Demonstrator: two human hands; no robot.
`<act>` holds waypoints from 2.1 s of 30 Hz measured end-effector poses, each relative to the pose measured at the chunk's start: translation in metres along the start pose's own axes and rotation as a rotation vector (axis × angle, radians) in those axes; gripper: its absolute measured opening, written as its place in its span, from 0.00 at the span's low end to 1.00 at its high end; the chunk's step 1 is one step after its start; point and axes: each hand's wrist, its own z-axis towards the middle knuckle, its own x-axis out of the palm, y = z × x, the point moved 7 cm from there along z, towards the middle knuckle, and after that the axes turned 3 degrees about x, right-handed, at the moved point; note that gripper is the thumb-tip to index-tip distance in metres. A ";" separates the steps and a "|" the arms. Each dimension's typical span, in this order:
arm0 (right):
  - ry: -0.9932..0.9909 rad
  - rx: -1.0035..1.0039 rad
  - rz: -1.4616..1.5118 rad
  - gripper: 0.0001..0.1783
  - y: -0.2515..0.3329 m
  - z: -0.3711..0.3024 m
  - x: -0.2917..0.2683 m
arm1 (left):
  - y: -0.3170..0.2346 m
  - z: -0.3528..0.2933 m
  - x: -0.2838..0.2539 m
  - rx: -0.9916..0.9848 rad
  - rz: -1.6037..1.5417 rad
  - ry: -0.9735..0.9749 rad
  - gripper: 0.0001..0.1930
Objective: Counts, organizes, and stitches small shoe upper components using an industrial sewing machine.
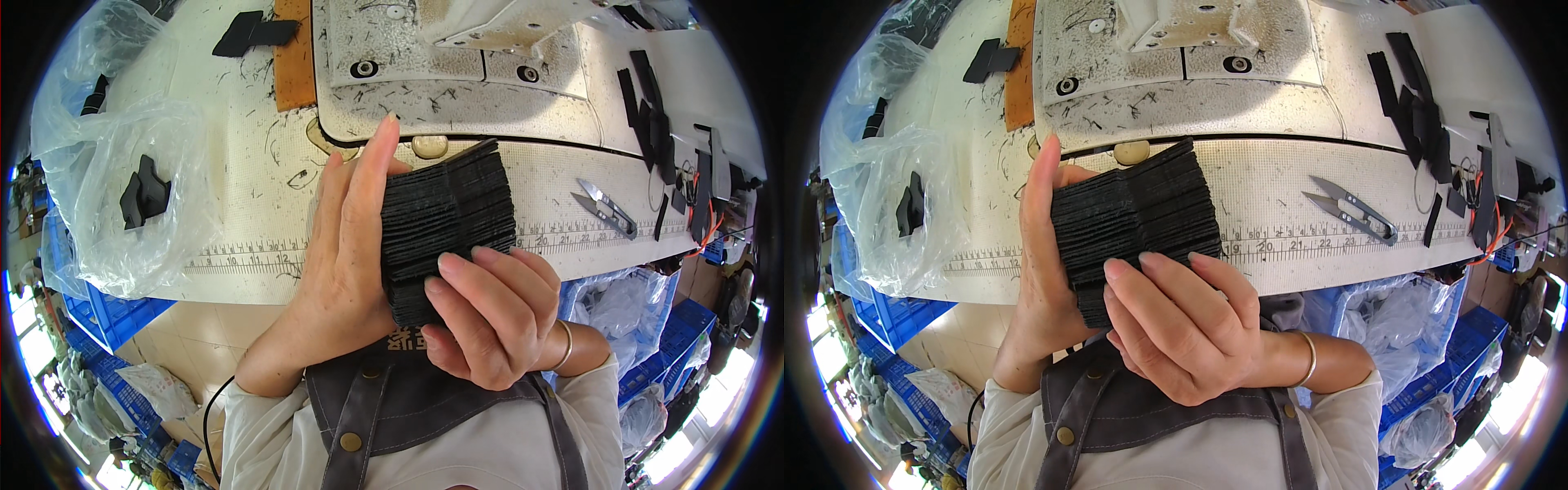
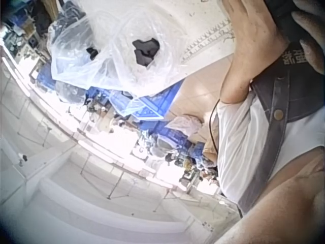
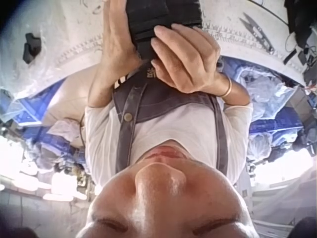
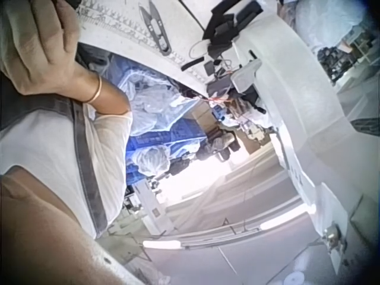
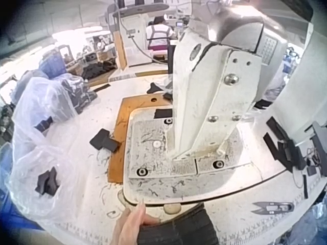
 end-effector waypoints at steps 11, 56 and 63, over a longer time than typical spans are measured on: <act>0.011 0.004 0.033 0.11 -0.003 -0.001 0.003 | 0.000 0.001 -0.001 -0.007 -0.015 0.023 0.57; 0.101 -0.032 -0.011 0.16 -0.006 0.008 0.004 | 0.001 0.001 -0.002 0.028 -0.039 0.053 0.54; 0.066 -0.040 0.009 0.14 -0.007 0.008 0.005 | -0.003 0.003 -0.002 0.044 -0.077 0.008 0.48</act>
